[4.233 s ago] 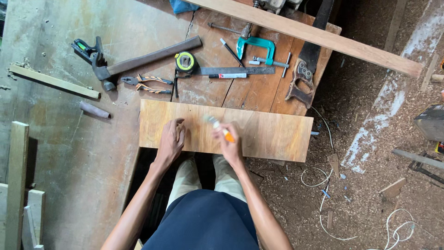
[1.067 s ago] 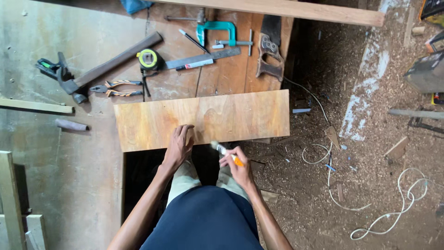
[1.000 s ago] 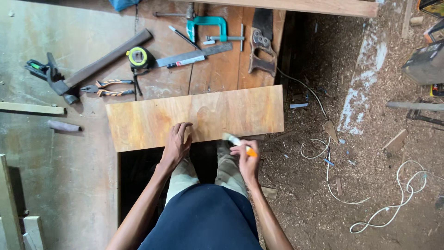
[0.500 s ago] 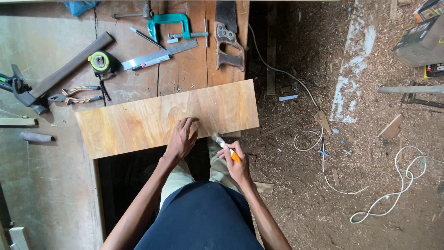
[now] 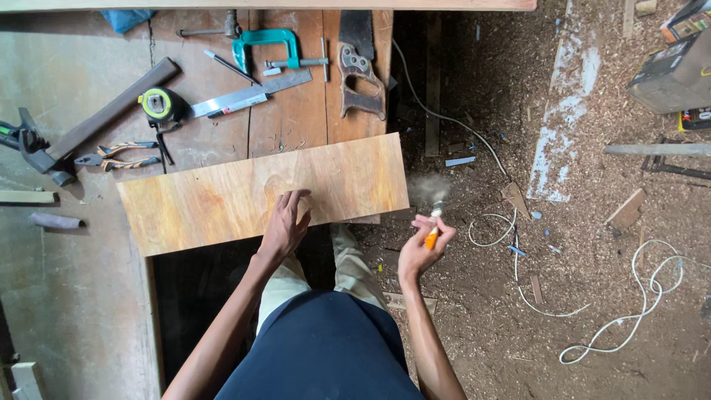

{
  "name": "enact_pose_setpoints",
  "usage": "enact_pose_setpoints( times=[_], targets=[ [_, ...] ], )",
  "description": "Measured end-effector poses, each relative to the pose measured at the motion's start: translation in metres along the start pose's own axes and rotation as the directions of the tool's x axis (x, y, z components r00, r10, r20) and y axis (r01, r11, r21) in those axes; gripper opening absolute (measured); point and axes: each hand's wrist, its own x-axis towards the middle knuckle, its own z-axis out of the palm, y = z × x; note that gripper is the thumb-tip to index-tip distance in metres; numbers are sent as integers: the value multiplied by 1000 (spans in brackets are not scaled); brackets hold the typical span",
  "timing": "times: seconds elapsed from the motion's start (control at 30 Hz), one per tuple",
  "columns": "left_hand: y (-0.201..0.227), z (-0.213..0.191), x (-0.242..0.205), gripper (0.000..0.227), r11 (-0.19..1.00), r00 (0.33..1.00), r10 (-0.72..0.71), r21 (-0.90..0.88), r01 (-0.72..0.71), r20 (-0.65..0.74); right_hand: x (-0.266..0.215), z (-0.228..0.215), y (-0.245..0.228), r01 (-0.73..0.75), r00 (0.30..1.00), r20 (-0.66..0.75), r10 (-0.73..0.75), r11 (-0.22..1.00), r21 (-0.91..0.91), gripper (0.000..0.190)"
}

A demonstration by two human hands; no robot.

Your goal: The person measures and marks a wooden plank with a tape measure and marker, then brushes the surface to remove dust. They flip the plank and use a metal ruler to draw a straight line across the wood.

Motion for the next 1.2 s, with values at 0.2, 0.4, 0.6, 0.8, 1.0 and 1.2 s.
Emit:
enact_pose_setpoints(
  times=[0.2, 0.4, 0.6, 0.8, 1.0, 1.2],
  targets=[
    [-6, 0, 4, 42, 1000, 1000, -12, -12, 12, -3, 5, 5, -3, -20, 850, 527, -13, 998, 57, 4],
    [-14, -5, 1, 35, 990, 994, -103, -96, 101, -23, 13, 23, -6, -24, 990, 136, 41, 992, -125, 4],
    [-8, -6, 12, 37, 981, 989, -145, -139, 139, -34, -9, 51, -12, 5, 904, 428, 13, 999, -42, 2],
    [-16, -12, 11, 45, 997, 994, -28, -73, 20, -108, -10, 62, 3, -14, 898, 438, 37, 998, -56, 3],
    [-50, -23, 4, 40, 985, 961, -162, -97, 144, -224, -8, 76, -18, 148, 892, 451, -44, 969, -199, 9],
    [-61, -26, 2, 36, 979, 968, -160, -154, 132, -192, 35, 33, -8, 2, 993, 117, 20, 983, -185, 4]
  ],
)
